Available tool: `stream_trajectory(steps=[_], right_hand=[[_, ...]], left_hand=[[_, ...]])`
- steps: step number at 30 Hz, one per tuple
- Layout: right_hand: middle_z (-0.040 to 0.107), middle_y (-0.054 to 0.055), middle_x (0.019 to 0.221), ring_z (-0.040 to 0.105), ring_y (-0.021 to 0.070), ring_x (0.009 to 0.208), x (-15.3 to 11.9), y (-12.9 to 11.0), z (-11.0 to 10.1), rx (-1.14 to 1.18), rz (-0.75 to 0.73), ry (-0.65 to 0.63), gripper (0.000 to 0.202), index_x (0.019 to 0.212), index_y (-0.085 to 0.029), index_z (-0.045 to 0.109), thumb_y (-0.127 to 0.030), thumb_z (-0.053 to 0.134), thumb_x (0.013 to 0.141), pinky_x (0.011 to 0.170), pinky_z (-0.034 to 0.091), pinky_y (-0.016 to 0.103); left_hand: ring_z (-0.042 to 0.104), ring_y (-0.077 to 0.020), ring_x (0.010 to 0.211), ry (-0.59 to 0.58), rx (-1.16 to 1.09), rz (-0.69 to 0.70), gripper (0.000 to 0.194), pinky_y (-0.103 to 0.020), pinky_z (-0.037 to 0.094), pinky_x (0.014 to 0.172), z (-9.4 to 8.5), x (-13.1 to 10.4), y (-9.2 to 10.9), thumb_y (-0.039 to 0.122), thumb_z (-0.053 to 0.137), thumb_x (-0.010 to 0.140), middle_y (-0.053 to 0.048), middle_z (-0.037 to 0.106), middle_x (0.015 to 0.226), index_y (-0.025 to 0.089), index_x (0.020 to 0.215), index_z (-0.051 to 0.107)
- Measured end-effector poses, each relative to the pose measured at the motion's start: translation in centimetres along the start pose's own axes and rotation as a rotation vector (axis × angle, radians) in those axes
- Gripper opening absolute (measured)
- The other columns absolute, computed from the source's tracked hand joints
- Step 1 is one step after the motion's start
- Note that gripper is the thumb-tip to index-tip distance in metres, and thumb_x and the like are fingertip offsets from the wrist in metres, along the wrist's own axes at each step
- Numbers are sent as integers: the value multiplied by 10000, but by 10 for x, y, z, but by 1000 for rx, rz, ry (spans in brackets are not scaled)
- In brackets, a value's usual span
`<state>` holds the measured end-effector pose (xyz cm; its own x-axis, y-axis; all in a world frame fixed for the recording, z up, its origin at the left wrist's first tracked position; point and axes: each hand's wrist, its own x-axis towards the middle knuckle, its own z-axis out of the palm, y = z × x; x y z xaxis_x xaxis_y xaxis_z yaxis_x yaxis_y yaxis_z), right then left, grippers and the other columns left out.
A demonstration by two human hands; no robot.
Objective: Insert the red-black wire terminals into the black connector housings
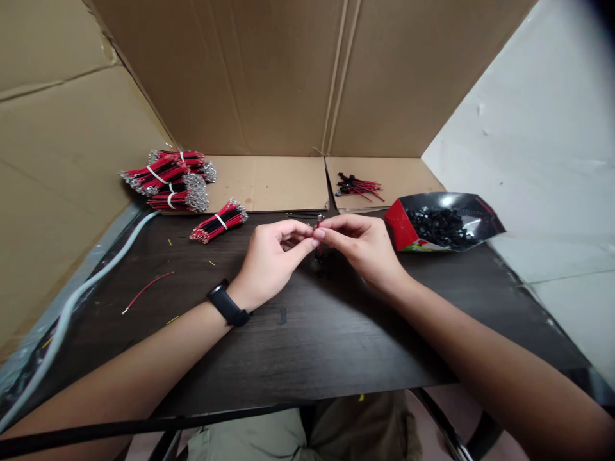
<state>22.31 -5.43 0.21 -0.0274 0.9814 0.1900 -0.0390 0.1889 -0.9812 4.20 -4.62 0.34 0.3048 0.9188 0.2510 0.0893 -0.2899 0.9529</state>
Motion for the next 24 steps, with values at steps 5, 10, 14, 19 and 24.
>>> stream_trajectory(steps=[5, 10, 14, 19, 24], right_hand=[[794, 29, 801, 700, 154, 724, -1, 1, 0, 6, -5, 0, 209, 845, -219, 834, -368, 922, 728, 719, 561, 303], [775, 30, 782, 679, 145, 698, -2, -1, 2, 30, 27, -5, 238, 833, -201, 816, -394, 912, 732, 676, 548, 289], [753, 16, 767, 652, 126, 679, -2, -7, 3, 31, 3, -5, 231, 809, -194, 799, -372, 919, 724, 654, 529, 268], [724, 3, 691, 569, 108, 577, -4, -13, 2, -104, -57, -13, 205, 825, -182, 799, -362, 884, 774, 546, 469, 252], [796, 37, 829, 657, 148, 690, -7, -8, 0, -250, -181, -31, 129, 874, -190, 819, -317, 823, 854, 639, 506, 284]], left_hand=[[745, -180, 830, 2, 55, 27, 123, -287, 579, 777, -1, -1, 3, 260, 765, 902, -51, 816, 937, 153, 949, 802], [725, -176, 786, 2, 127, 35, 141, -283, 563, 734, -2, -2, 5, 277, 744, 917, -48, 806, 895, 148, 918, 800], [723, -177, 779, 33, 128, 40, 140, -284, 565, 720, -2, -2, 6, 276, 766, 889, -55, 798, 900, 147, 938, 789], [737, -183, 829, 133, 53, 104, 154, -276, 579, 732, -1, -1, 12, 236, 781, 862, -70, 801, 949, 143, 984, 784], [734, -169, 772, 166, 145, 188, 98, -271, 583, 721, 0, -2, 13, 227, 787, 867, -50, 803, 890, 152, 930, 796]])
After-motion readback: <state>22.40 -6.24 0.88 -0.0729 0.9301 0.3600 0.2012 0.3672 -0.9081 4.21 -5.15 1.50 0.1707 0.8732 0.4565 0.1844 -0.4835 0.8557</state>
